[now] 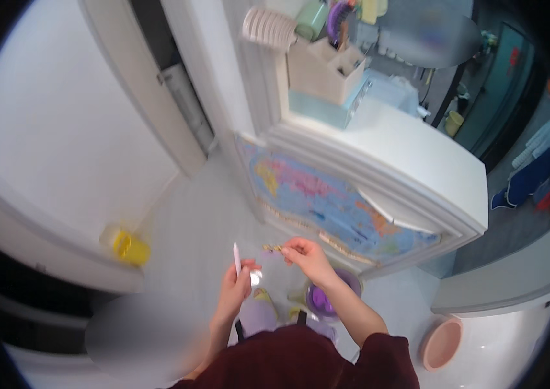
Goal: The person organizes a child's room by placing a book on a shelf, arranging toys in a drawer, and unplugging a cable. They then wipe a desk surface with a tissue and discard it. Finally, they wash a purple cloth in a sink.
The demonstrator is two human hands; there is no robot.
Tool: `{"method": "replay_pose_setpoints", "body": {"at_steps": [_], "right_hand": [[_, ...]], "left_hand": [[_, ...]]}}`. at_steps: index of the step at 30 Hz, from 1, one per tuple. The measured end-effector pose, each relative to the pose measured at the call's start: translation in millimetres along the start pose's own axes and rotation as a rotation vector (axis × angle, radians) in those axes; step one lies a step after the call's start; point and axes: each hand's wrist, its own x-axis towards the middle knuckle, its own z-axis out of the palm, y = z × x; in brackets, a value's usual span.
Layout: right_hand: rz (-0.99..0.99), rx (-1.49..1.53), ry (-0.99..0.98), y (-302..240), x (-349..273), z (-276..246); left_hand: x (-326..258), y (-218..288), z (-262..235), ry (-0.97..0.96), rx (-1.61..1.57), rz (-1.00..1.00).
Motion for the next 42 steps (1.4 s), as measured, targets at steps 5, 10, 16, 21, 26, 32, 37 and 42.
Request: {"method": "replay_pose_setpoints", "body": {"at_steps": [5, 10, 16, 21, 26, 32, 37, 42], "right_hand": [[-0.255, -0.059, 0.229, -43, 70, -29], [-0.497, -0.187, 0.541, -138, 103, -45], [-0.789, -0.376, 0.73, -249, 136, -51], [-0.784, -0.533, 0.873, -323, 164, -83], [-0.774, -0.623, 0.897, -377, 205, -129], [-0.732, -0.689, 0.815, -432, 264, -173], [-0.787, -0.819, 0.808, -453, 320, -237], [-0.733, -0.746, 0.795, -462, 348, -264]], "left_hand": [[89, 22, -30, -0.16, 0.116, 0.104], [169, 105, -29, -0.479, 0.142, 0.156], [251, 189, 7, -0.851, 0.418, 0.545], [278, 254, 88, -1.025, 0.362, 0.682], [319, 283, 173, -1.033, 0.282, 0.743], [370, 295, 242, -0.674, 0.385, 1.321], [373, 290, 250, -0.548, 0.679, 1.187], [378, 289, 254, -0.524, 0.529, 1.056]]}}
